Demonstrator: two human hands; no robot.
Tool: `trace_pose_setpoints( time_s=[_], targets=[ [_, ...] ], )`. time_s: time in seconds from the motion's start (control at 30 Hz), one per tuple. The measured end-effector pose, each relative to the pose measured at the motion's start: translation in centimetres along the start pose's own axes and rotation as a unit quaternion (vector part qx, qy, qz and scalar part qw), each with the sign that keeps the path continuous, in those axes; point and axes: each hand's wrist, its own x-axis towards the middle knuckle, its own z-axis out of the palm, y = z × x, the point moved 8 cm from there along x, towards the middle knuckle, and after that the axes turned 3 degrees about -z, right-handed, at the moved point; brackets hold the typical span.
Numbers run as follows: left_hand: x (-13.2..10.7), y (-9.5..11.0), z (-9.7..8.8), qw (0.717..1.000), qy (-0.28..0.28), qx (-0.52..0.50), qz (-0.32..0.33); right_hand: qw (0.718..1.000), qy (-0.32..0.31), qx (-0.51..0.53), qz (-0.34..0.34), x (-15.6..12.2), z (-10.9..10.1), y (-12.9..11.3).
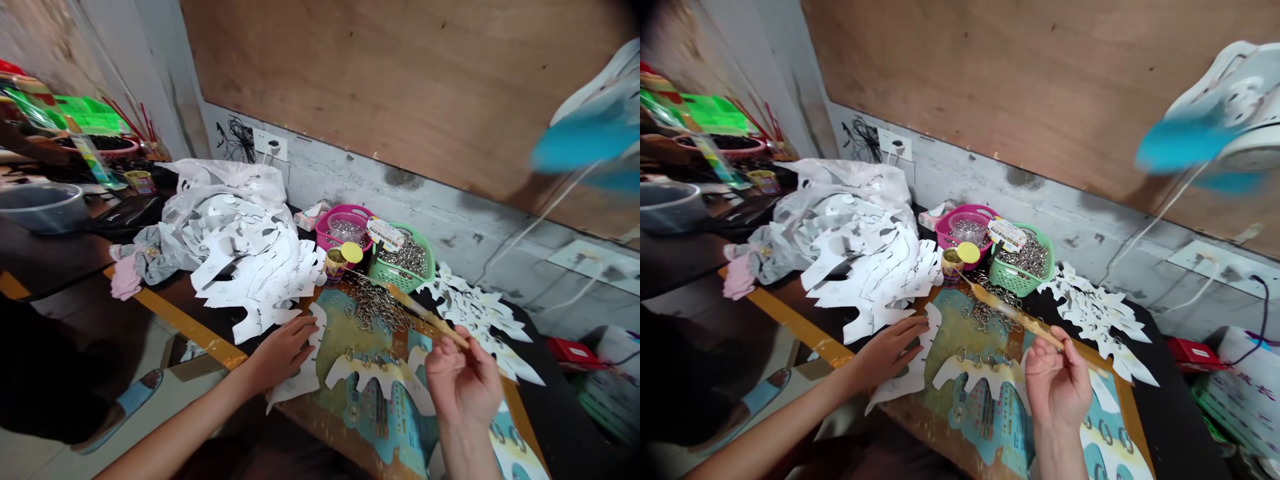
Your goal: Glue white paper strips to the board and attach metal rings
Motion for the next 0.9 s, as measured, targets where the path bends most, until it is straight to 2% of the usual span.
trace_pose_setpoints(
  time_s=[0.1,0.2,0.3,0.37,0.47,0.6,0.67,0.73,0.8,0.9],
  targets=[
    [-2.2,0.0,-0.3,1.000,-0.022,0.004,0.000,1.000,-0.013,0.003,-0.011,-1.0,-0.1,-0.2],
    [-3.7,-0.1,0.2,0.999,-0.047,-0.001,-0.006,0.999,-0.035,-0.019,-0.017,-1.8,-0.4,0.9],
    [-4.3,0.0,1.0,0.998,-0.066,-0.007,-0.008,0.998,-0.050,-0.030,-0.024,-2.4,-0.3,2.1],
    [-4.3,0.1,1.3,0.998,-0.058,-0.013,-0.012,0.997,-0.054,-0.025,-0.038,-2.4,0.4,2.1],
    [-4.1,0.1,1.4,0.999,-0.035,-0.024,-0.015,0.995,-0.071,-0.007,-0.073,-1.4,3.1,0.8],
    [-4.3,0.3,1.7,1.000,-0.026,-0.016,-0.007,0.984,-0.118,-0.015,-0.130,1.5,8.7,-1.3],
    [-4.4,0.4,1.7,1.000,-0.024,-0.013,-0.005,0.976,-0.145,-0.034,-0.159,3.0,11.1,-1.4],
    [-4.4,0.4,1.7,1.000,-0.021,-0.013,-0.001,0.969,-0.166,-0.062,-0.173,4.0,12.4,-0.5],
    [-4.4,0.5,1.5,1.000,-0.016,-0.012,0.006,0.966,-0.174,-0.095,-0.164,4.5,12.2,1.1],
    [-4.3,0.6,1.4,1.000,-0.011,-0.010,0.007,0.968,-0.163,-0.143,-0.129,4.0,9.9,3.7]
  ],
)
